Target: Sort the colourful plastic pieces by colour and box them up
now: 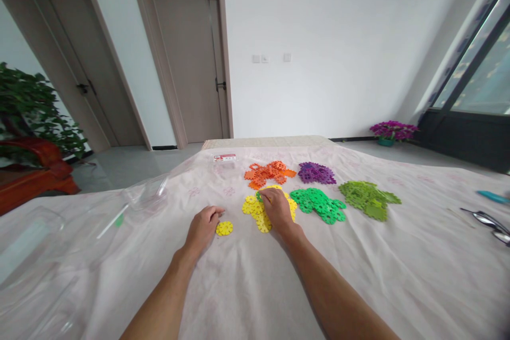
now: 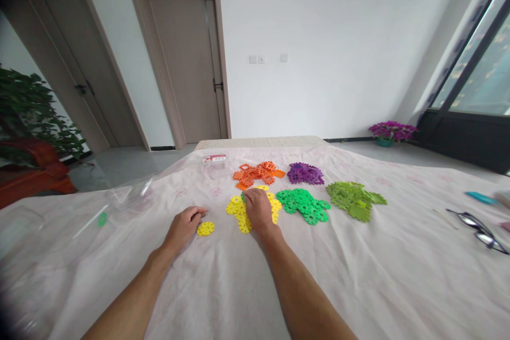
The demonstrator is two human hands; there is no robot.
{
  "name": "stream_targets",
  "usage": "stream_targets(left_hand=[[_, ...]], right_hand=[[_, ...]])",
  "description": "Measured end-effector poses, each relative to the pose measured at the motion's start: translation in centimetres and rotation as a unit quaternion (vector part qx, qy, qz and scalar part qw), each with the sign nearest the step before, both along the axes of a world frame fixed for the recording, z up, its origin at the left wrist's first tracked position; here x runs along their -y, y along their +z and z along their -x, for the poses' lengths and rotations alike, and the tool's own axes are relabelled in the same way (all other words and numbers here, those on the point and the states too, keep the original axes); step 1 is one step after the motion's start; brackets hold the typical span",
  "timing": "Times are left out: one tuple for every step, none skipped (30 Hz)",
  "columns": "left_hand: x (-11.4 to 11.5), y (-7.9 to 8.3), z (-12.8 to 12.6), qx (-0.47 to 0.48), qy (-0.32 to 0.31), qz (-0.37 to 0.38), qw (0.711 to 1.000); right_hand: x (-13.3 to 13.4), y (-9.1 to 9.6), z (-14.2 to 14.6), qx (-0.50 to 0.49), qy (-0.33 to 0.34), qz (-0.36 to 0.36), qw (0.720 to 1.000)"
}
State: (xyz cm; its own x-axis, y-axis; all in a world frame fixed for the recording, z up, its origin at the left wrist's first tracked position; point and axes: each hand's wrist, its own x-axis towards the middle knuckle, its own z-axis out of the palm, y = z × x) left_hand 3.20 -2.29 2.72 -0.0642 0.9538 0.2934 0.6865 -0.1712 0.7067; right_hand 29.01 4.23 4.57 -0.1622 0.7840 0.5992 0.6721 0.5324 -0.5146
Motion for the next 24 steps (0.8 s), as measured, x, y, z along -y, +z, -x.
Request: stream_targets(left_hand=[[0.0, 0.0, 0.0, 0.000, 0.000, 0.001, 1.000], [0.0, 0.0, 0.0, 0.001, 0.000, 0.002, 1.000], [0.0, 0.0, 0.0, 0.000, 0.000, 0.002, 1.000], [0.0, 0.0, 0.0, -0.001, 0.000, 0.002, 1.000], [0.0, 0.1, 0.0, -0.002, 0.000, 0.002, 1.000], [0.0, 0.1, 0.0, -0.003, 0.000, 0.001, 1.000], [0.0, 0.1, 0.0, -0.004, 0.000, 0.001, 1.000], [0.0, 0.1, 0.0, -0.004, 0.000, 0.000, 1.000], [-0.1, 0.0, 0.0, -0.002, 0.000, 0.000, 1.000], [-0.1, 0.0, 0.0, 0.001, 0.000, 0.001, 1.000], [-0.1, 0.0, 0.0, 0.004, 0.000, 0.001, 1.000], [-0.1, -0.1, 0.0, 0.008, -0.001, 0.002, 1.000], [-0.1, -0.2, 0.1, 0.012, -0.001, 0.002, 1.000], [-0.2, -0.3, 0.1, 0.014, -0.002, 0.003, 1.000], [-0.2, -0.4, 0.2, 0.014, -0.002, 0.003, 1.000], [-0.2, -0.5, 0.2, 0.014, -0.003, 0.004, 1.000], [-0.2, -0.6, 0.2, 0.013, -0.003, 0.004, 1.000], [-0.3, -0.6, 0.2, 0.012, -0.003, 0.005, 1.000], [-0.3, -0.7, 0.2, 0.012, -0.002, 0.005, 1.000], [-0.3, -0.7, 0.2, 0.012, -0.001, 0.005, 1.000], [-0.3, -0.7, 0.2, 0.012, -0.001, 0.006, 1.000], [-0.3, -0.6, 0.1, 0.013, -0.001, 0.007, 1.000], [-0.2, -0.5, 0.1, 0.013, -0.001, 0.008, 1.000], [-0.1, -0.4, 0.1, 0.011, -0.002, 0.008, 1.000]], right_hand=[[-0.1, 0.0, -0.1, -0.020, -0.009, -0.009, 1.000], [-0.1, 0.0, -0.1, -0.040, -0.019, -0.018, 0.999], [-0.2, 0.0, -0.3, -0.059, -0.029, -0.026, 0.997], [-0.4, 0.0, -0.4, -0.078, -0.039, -0.031, 0.996], [-0.6, 0.0, -0.7, -0.097, -0.047, -0.035, 0.994], [-0.8, 0.1, -1.0, -0.113, -0.057, -0.037, 0.991], [-1.0, 0.1, -1.4, -0.126, -0.068, -0.038, 0.989], [-1.2, 0.2, -1.8, -0.138, -0.081, -0.039, 0.986], [-1.5, 0.2, -2.3, -0.147, -0.096, -0.042, 0.984], [-1.7, 0.3, -2.9, -0.154, -0.112, -0.047, 0.981], [-1.9, 0.3, -3.6, -0.159, -0.129, -0.052, 0.977], [-2.0, 0.4, -4.3, -0.163, -0.149, -0.057, 0.974], [-2.1, 0.4, -5.1, -0.162, -0.172, -0.062, 0.970], [-2.2, 0.5, -5.8, -0.157, -0.199, -0.069, 0.965], [-2.2, 0.6, -6.5, -0.148, -0.228, -0.078, 0.959], [-2.2, 0.7, -7.2, -0.136, -0.256, -0.089, 0.953], [-2.2, 0.8, -7.7, -0.123, -0.277, -0.102, 0.947], [-2.2, 0.9, -8.0, -0.113, -0.289, -0.114, 0.944], [-2.2, 1.0, -8.1, -0.109, -0.289, -0.123, 0.943], [-2.1, 1.1, -8.0, -0.111, -0.276, -0.126, 0.947], [-2.1, 1.2, -7.5, -0.116, -0.251, -0.122, 0.953], [-1.9, 1.3, -6.8, -0.121, -0.217, -0.114, 0.962], [-1.7, 1.3, -5.9, -0.124, -0.177, -0.101, 0.971], [-1.3, 1.3, -4.7, -0.123, -0.137, -0.087, 0.979]])
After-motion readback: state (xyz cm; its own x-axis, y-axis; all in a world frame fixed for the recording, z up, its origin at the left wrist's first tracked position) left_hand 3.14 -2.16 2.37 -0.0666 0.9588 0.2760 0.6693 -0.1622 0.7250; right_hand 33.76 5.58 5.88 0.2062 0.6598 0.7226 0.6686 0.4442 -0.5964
